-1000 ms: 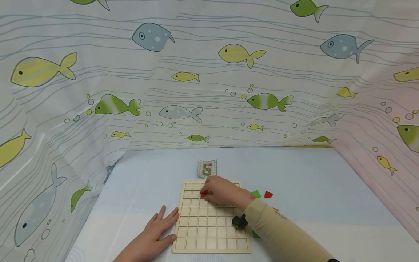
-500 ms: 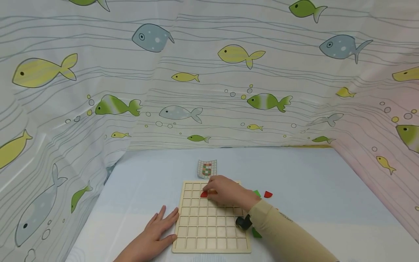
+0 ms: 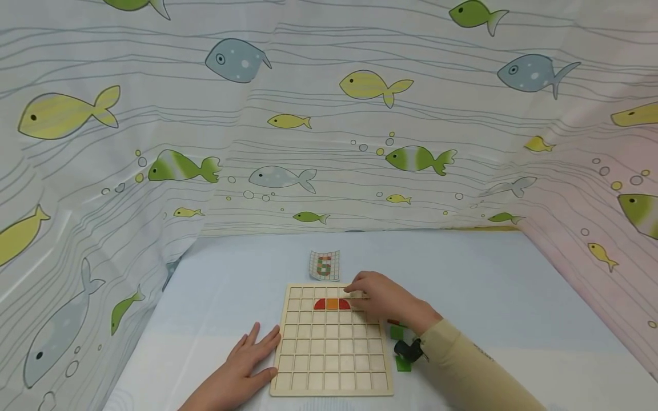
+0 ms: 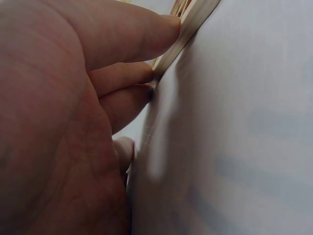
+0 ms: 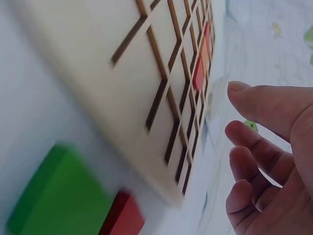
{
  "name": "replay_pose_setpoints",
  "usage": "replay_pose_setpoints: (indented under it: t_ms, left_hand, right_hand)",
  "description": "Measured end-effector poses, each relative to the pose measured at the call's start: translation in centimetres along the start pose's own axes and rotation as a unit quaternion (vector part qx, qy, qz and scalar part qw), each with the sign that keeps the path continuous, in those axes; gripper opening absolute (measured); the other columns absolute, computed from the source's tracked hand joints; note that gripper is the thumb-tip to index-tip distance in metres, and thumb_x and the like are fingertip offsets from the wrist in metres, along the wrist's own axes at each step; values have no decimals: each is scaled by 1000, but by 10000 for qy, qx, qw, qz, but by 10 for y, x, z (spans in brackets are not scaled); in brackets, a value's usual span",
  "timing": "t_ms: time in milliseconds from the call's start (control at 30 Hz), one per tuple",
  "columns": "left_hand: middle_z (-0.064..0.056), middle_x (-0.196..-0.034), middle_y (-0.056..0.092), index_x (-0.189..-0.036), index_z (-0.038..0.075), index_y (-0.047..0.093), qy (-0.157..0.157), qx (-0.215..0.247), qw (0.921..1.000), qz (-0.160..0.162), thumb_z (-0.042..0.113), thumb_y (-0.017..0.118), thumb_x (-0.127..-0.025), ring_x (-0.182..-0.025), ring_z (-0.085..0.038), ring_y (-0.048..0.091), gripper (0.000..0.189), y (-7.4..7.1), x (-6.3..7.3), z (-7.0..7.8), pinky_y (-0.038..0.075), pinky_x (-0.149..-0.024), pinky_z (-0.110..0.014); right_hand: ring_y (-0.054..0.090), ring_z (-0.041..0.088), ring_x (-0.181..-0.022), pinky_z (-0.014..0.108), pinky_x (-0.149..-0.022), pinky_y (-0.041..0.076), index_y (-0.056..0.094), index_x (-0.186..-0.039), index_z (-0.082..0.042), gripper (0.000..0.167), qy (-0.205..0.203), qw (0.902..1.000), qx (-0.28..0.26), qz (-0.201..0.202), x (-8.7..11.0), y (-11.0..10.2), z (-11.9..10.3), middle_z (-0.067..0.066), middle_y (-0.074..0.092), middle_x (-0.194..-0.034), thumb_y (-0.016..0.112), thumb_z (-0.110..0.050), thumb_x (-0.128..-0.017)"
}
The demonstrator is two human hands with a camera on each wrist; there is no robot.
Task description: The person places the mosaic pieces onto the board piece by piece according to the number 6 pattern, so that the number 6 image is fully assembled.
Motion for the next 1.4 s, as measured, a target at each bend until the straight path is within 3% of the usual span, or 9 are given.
replay_pose_setpoints:
  t_ms: [400,467,533,633,700,833,967,1200,1400]
  left_hand:
    - [-5,-160,26,-152,4,38,-230,107,9996,-136,41,59,-99,-148,-42,-2,68,1,-3,-1,-16,-101,-8]
    - [-6,-160,27,-152,4,38,-208,144,9996,-113,41,59,-99,-147,-42,-3,68,2,-3,-1,-14,-107,-17]
    - [-7,-160,27,-151,3,38,-154,174,9997,-100,40,59,-99,-147,-43,-3,68,2,-4,0,-10,-113,-34]
    - [-10,-159,27,-151,2,38,-121,180,9997,-125,40,59,-99,-146,-45,-3,68,3,-5,0,-4,-111,-58]
    - [-11,-159,27,-151,1,38,-113,161,9997,-150,40,59,-99,-146,-46,-3,69,3,-6,0,-2,-108,-65]
    - [-12,-159,26,-151,-1,38,-133,179,9996,-199,40,58,-99,-146,-47,-3,69,3,-7,1,-1,-108,-67]
    - [-13,-159,27,-150,-2,38,-145,180,9995,-200,40,58,-100,-146,-47,-3,69,3,-7,3,-1,-107,-67]
    - [-13,-159,27,-150,-2,38,-122,183,9996,-160,39,58,-100,-146,-47,-3,68,3,-6,3,-2,-107,-66]
    - [-14,-159,26,-150,-2,38,-102,237,9995,-155,39,58,-100,-145,-48,-5,68,3,-6,4,-3,-107,-66]
  right_hand:
    - [59,17,-101,38,-87,51,74,-119,-13,28,372,9983,-114,435,43,-5,29,-2,64,-110,72,-21,-92]
    - [59,16,-102,38,-87,51,73,-119,-14,28,478,9977,-132,466,51,-5,33,-4,63,-110,72,-22,-93]
    - [59,16,-102,38,-87,50,73,-120,-14,28,584,9968,-198,503,59,-5,37,-5,62,-111,72,-22,-92]
    - [59,18,-104,40,-87,50,73,-120,-14,29,684,9957,-295,559,71,-5,42,-5,62,-111,73,-23,-92]
    - [60,19,-102,40,-85,51,74,-119,-14,29,690,9952,-310,617,79,-4,45,-5,62,-110,74,-23,-91]
    - [60,17,-99,37,-82,52,74,-118,-15,29,689,9949,-157,724,95,0,52,-7,62,-108,75,-24,-90]
    - [58,12,-98,35,-82,52,74,-117,-20,30,1031,9913,-136,811,111,3,58,-10,61,-111,77,-25,-88]
    - [52,5,-80,27,-72,49,74,-116,-25,29,1410,9832,-444,1068,134,3,62,-14,60,-106,78,-26,-87]
    - [57,7,-96,33,-83,52,75,-114,-26,29,1494,9816,-555,1053,146,4,65,-19,61,-107,79,-31,-86]
Point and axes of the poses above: each hand's wrist, its own x-axis away from the middle knuckle, its own y-axis out of the palm, z = x × y, the point moved 2 cm from there along -x, towards the middle knuckle
